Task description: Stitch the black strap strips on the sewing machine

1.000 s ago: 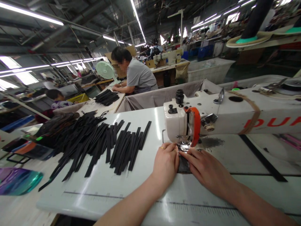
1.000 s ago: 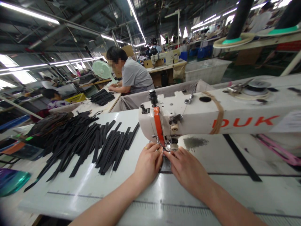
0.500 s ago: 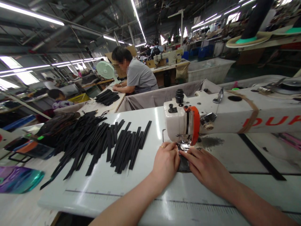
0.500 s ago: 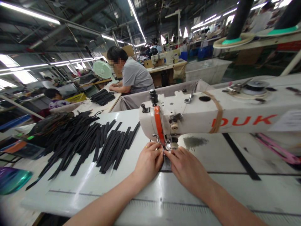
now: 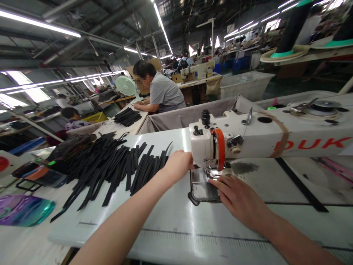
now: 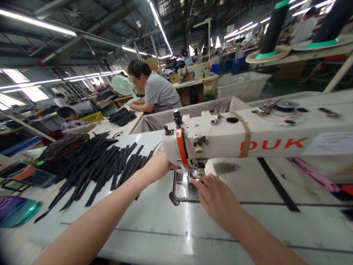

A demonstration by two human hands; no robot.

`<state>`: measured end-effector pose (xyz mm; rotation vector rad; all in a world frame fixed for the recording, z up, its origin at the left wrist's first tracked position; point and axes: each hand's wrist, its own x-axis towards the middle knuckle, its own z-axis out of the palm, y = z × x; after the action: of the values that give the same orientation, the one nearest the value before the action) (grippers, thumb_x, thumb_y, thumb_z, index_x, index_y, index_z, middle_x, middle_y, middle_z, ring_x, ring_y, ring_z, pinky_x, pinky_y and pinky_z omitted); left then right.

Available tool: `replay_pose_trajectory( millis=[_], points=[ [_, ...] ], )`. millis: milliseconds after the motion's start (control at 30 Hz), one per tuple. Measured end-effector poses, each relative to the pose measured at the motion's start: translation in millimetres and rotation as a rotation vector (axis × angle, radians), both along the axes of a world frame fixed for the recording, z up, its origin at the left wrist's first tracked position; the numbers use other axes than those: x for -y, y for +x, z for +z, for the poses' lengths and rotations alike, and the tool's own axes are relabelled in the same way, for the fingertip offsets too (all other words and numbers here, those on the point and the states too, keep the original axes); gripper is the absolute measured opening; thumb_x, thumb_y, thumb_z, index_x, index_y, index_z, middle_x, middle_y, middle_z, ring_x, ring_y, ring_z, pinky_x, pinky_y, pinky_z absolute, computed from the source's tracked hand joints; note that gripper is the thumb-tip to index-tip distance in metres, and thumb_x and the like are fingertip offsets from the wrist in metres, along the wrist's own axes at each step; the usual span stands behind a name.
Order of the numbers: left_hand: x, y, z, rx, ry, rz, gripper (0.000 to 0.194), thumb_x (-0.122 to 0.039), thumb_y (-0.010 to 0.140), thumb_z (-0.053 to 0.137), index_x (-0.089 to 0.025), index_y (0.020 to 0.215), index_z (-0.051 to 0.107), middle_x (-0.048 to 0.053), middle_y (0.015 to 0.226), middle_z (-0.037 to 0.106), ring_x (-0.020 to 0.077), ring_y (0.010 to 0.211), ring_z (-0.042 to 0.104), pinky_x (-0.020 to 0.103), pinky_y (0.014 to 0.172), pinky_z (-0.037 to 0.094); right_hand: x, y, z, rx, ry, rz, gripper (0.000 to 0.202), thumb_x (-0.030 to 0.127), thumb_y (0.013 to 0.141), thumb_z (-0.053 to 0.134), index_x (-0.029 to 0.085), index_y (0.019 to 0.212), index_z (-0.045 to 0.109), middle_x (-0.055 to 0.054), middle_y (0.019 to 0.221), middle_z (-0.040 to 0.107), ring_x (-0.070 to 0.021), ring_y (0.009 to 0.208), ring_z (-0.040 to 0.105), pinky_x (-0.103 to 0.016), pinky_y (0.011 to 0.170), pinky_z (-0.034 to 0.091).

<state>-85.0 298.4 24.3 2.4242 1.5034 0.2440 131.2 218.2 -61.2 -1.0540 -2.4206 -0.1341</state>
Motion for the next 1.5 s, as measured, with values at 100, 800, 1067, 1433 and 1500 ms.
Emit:
replay_pose_trajectory(
  millis=[100, 800, 1067, 1433, 1500],
  points=[
    [31, 2, 7.7, -0.003, -0.131, 0.16, 0.015, -0.014, 0.074, 0.072, -0.014, 0.089, 0.069, 0.008, 0.081, 0.071, 0.0269, 0.079, 0.067, 0.035, 0.073, 0.05, 2, 0, 2.7, -0.018, 0.017, 0.033, 0.029, 0.011, 0.092, 0.046, 0.014, 0.117, 0.06, -0.012, 0.104, 0.064, -0.0268, 0.096, 0.061, -0.045, 0.085, 0.054],
    [73, 20, -62.8, 0.442, 0.13, 0.115, 0.011, -0.013, 0.086, 0.064, -0.016, 0.094, 0.071, 0.008, 0.106, 0.069, 0.025, 0.102, 0.059, 0.043, 0.092, 0.05, 6, 2, 13.4, -0.115, -0.268, 0.172, 0.037, 0.022, 0.086, 0.063, 0.019, 0.122, 0.06, -0.012, 0.127, 0.06, -0.0266, 0.117, 0.057, -0.044, 0.097, 0.052],
    [76, 16, -69.3, 0.571, 0.08, 0.048, 0.014, -0.011, 0.084, 0.067, -0.017, 0.094, 0.075, 0.005, 0.11, 0.074, 0.0214, 0.116, 0.06, 0.036, 0.105, 0.048, 10, 8, 13.7, -0.117, -0.241, 0.214, 0.036, 0.021, 0.082, 0.065, 0.017, 0.118, 0.062, -0.012, 0.128, 0.062, -0.0259, 0.119, 0.057, -0.04, 0.099, 0.051],
    [76, 9, -63.5, 0.442, 0.045, 0.04, 0.033, -0.009, 0.08, 0.069, -0.015, 0.113, 0.071, 0.009, 0.124, 0.068, 0.0268, 0.123, 0.058, 0.046, 0.109, 0.046, 13, 5, 27.1, -0.053, -0.341, 0.319, 0.047, 0.023, 0.074, 0.071, 0.021, 0.12, 0.063, -0.008, 0.121, 0.064, -0.0243, 0.115, 0.057, -0.037, 0.099, 0.049],
    [78, 10, -63.5, 0.461, 0.049, 0.013, 0.033, -0.007, 0.082, 0.066, -0.015, 0.114, 0.07, 0.009, 0.12, 0.07, 0.0248, 0.12, 0.061, 0.043, 0.108, 0.048, 14, 4, 25.5, -0.072, -0.305, 0.306, 0.045, 0.021, 0.073, 0.071, 0.02, 0.118, 0.065, -0.009, 0.12, 0.065, -0.0245, 0.114, 0.058, -0.037, 0.099, 0.049]
  ],
)
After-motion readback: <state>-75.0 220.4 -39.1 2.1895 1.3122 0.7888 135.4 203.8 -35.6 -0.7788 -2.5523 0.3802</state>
